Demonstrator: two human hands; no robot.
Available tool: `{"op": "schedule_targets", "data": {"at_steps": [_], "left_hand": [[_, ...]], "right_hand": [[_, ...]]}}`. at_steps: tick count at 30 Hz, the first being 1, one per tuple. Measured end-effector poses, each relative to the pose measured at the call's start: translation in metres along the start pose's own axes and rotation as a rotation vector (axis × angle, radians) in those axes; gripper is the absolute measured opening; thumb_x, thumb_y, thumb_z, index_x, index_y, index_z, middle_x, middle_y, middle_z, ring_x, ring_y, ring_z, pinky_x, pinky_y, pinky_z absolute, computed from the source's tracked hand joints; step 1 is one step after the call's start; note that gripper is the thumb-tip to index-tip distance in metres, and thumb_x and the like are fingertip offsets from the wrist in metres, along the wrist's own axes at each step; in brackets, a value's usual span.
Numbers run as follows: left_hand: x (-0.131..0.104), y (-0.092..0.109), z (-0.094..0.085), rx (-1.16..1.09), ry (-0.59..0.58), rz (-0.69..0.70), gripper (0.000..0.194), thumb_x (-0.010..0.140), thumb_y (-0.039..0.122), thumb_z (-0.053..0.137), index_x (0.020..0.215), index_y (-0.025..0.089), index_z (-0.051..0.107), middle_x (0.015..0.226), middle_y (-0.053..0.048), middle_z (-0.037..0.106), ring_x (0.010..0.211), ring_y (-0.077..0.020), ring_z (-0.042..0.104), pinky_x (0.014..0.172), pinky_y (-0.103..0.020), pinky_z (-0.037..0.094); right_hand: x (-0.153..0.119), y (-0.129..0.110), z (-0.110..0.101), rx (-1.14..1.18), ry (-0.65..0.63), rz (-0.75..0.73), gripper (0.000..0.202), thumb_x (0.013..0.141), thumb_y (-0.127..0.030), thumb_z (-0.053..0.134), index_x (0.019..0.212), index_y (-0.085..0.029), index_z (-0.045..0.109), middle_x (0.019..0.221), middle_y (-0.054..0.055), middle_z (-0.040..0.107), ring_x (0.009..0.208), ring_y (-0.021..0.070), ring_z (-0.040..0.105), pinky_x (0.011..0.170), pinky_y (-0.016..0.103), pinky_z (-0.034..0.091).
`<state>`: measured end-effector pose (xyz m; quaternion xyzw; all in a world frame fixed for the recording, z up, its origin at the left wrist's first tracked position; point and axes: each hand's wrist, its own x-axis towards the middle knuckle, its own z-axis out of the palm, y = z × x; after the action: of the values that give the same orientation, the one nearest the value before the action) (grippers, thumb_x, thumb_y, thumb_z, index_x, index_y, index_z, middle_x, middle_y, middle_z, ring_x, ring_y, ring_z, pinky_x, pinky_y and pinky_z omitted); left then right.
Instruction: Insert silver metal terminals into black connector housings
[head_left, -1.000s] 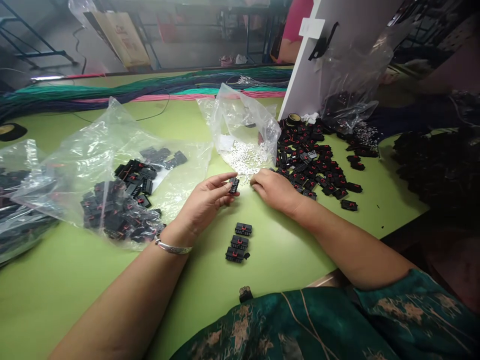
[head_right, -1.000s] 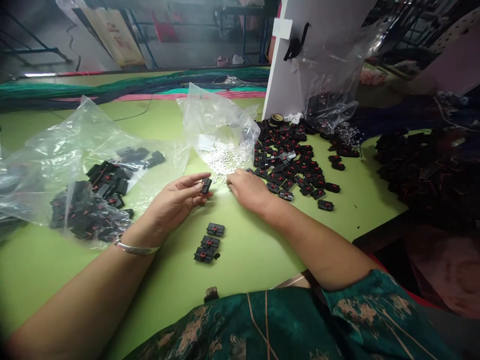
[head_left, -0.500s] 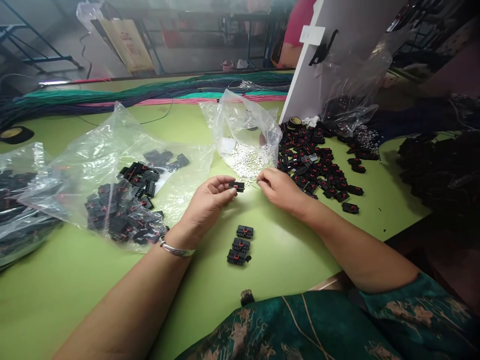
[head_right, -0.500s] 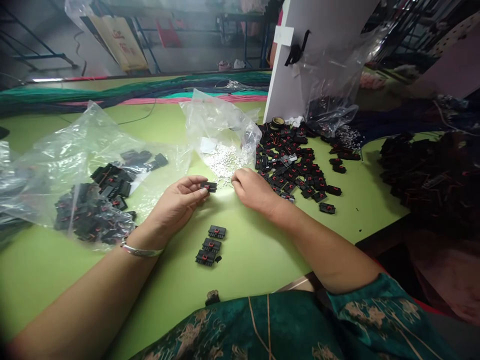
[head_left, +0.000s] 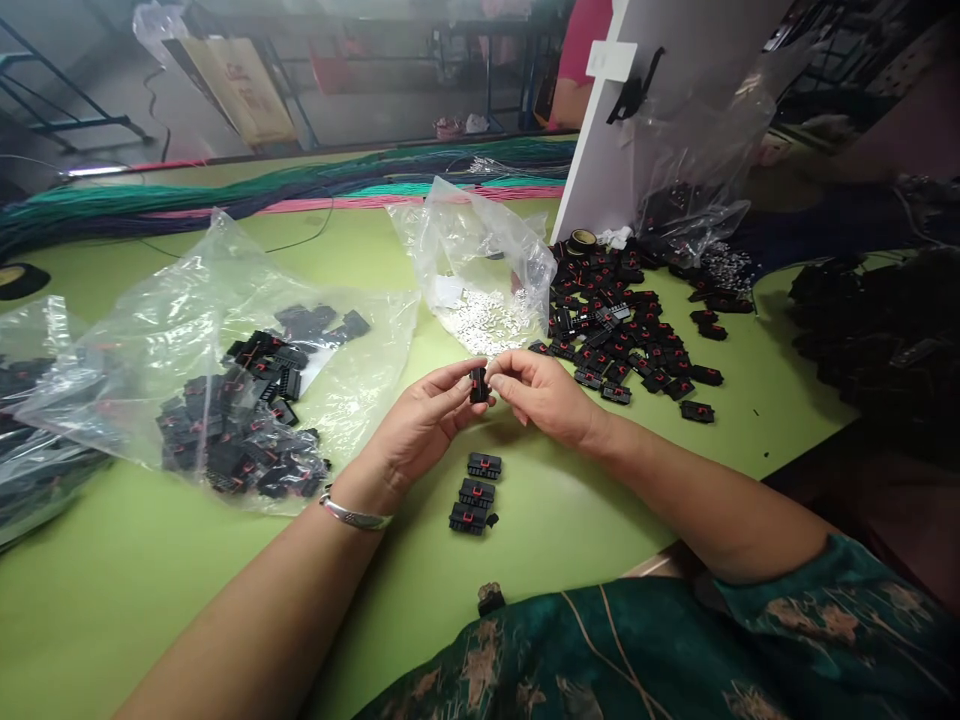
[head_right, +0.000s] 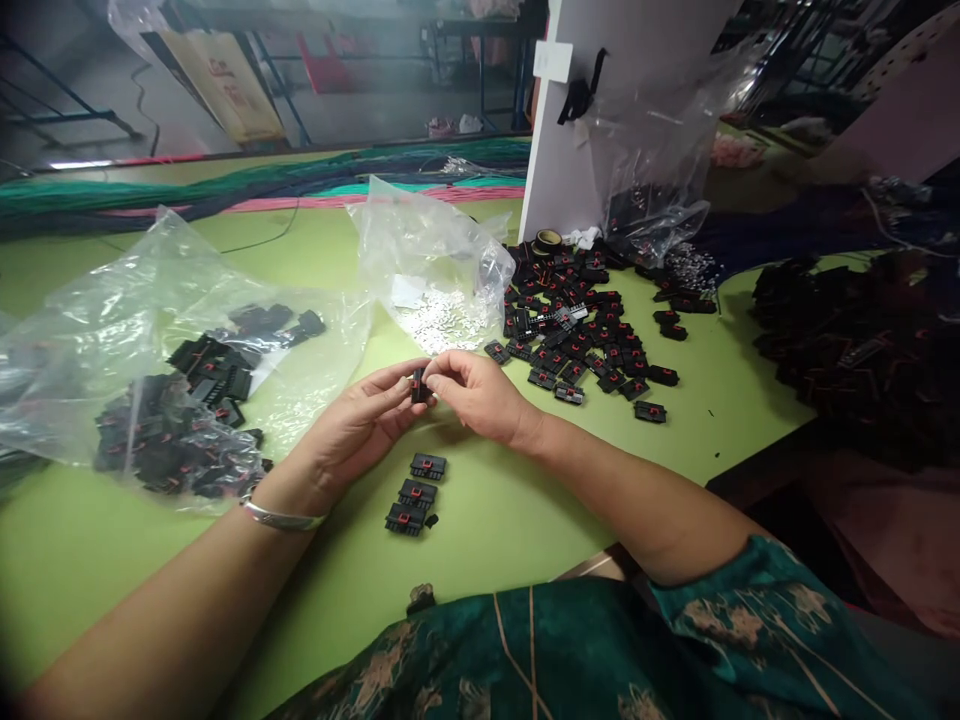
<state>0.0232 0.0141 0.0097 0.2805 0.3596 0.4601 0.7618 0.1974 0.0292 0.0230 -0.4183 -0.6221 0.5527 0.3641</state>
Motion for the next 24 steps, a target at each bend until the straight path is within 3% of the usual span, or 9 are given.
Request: {"op": "schedule_targets", "data": {"at_steps": [5,24], "left_hand": [[0.0012,-0.0002,-0.0037,0.004,-0.035,-0.016,0.044,0.068,0.009,0.081,0.111,0.014,0.073,0.087,-0.006,0.073,0.073,-0.0122,0.069,0.074,-0.022,0.056],[0.0023,-0.0026,-0.0046,0.01,-0.093,-0.009,0.039,0.068,0.013,0.083,0.107,0.015,0.074,0.087,-0.006,0.074,0.07,-0.0116,0.067,0.072,-0.024,0.055]], "right_hand": [[0.0003,0.0018,0.0004,0.06,0.036,0.008,0.014,0.085,-0.029,0.057,0.088,-0.016,0.058,0.076,-0.003,0.058,0.046,0.0039,0.044,0.04,0.019,0.035],[-0.0009,-0.0002,0.0054,-0.028,0.03,-0.04,0.011,0.085,-0.026,0.057,0.081,-0.017,0.058,0.07,-0.002,0.057,0.058,0.0079,0.051,0.05,0.02,0.04]]}}
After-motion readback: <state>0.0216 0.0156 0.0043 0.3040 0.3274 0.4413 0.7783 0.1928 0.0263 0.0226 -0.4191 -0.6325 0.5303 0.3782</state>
